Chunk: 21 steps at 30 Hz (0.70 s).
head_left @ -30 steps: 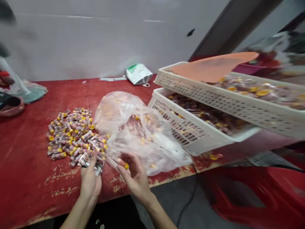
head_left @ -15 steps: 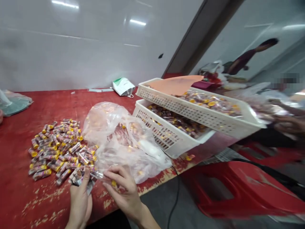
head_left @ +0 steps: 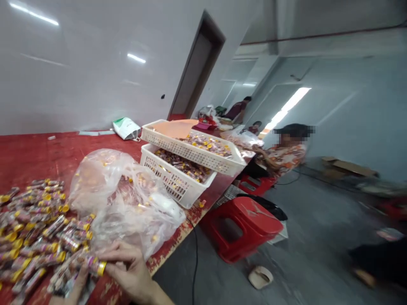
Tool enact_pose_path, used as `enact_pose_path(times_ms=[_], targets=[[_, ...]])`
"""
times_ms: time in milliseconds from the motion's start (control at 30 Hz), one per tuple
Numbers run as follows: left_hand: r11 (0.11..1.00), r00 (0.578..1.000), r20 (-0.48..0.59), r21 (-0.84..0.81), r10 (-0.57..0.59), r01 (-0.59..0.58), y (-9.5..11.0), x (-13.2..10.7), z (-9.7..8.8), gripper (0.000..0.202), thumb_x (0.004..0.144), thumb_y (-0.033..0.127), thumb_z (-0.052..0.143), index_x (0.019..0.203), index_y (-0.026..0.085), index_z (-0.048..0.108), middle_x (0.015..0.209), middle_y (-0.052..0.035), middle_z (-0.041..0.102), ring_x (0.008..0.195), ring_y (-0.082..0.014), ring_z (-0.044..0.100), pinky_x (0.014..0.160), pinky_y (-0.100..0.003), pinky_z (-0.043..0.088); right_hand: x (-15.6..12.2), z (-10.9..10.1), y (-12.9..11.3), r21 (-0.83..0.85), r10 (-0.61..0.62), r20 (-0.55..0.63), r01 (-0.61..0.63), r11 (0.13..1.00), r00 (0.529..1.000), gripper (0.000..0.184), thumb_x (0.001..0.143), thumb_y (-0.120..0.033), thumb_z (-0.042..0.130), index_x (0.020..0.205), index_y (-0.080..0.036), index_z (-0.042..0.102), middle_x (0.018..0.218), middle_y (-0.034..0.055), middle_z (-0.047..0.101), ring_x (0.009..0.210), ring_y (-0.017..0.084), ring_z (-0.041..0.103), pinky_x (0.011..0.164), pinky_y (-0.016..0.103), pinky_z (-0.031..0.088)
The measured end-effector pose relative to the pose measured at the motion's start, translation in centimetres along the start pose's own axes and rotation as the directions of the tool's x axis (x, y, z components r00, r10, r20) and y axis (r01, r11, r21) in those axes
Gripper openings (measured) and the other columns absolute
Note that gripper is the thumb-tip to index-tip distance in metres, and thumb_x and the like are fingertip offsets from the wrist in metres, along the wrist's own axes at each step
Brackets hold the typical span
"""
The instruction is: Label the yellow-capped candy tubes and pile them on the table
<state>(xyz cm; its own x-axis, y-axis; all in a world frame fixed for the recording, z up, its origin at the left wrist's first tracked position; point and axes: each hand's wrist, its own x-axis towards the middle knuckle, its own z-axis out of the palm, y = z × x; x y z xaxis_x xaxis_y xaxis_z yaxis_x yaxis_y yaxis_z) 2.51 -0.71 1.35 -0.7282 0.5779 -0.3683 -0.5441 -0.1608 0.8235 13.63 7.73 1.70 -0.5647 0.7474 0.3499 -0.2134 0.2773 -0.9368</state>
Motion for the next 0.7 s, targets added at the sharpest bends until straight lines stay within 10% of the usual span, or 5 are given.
enact_pose_path(times_ms=[467, 567, 700], targets=[[0.972, 0.996, -0.086, -0.236, -0.018, -0.003, 0.5, 0.0, -1.4, 0.042, 0.07, 0.02, 0.08, 0.11, 0.02, 0.067, 0.103, -0.0066, 0.074, 0.098, -0.0199, 0.069, 0.092, -0.034, 0.053, -0.2, 4.0, 2.9, -0.001, 0.036, -0.069, -0.036, 0.999, 0.997, 0.016, 0.086, -0.016, 0.064, 0.094, -0.021, 0.077, 0.093, 0.0058, 0.071, 0.088, 0.016, 0.068, 0.075, 0.027, 0.056], [0.959, 0.976, -0.212, -0.284, -0.054, -0.009, 1.2, 1.3, -3.0, 0.022, 0.084, 0.015, 0.065, 0.106, 0.017, 0.069, 0.101, -0.0086, 0.074, 0.097, -0.0195, 0.07, 0.092, -0.035, 0.054, 4.1, 4.1, 5.1, -0.286, 0.059, -0.03, -0.065, 0.956, 0.998, 0.016, 0.087, -0.018, 0.063, 0.098, -0.017, 0.074, 0.095, 0.0062, 0.072, 0.088, 0.016, 0.069, 0.075, 0.025, 0.056], [0.96, 0.956, -0.274, -0.28, -0.101, 0.021, 1.8, 2.6, -5.4, 0.023, 0.086, 0.007, 0.057, 0.104, 0.015, 0.07, 0.1, -0.008, 0.075, 0.094, -0.0172, 0.071, 0.094, -0.036, 0.055, 13.6, -1.0, 7.4, -0.567, 0.083, -0.106, -0.129, 0.814, 0.991, 0.017, 0.092, -0.02, 0.058, 0.099, -0.011, 0.07, 0.092, 0.0082, 0.071, 0.085, 0.017, 0.068, 0.078, 0.031, 0.055]])
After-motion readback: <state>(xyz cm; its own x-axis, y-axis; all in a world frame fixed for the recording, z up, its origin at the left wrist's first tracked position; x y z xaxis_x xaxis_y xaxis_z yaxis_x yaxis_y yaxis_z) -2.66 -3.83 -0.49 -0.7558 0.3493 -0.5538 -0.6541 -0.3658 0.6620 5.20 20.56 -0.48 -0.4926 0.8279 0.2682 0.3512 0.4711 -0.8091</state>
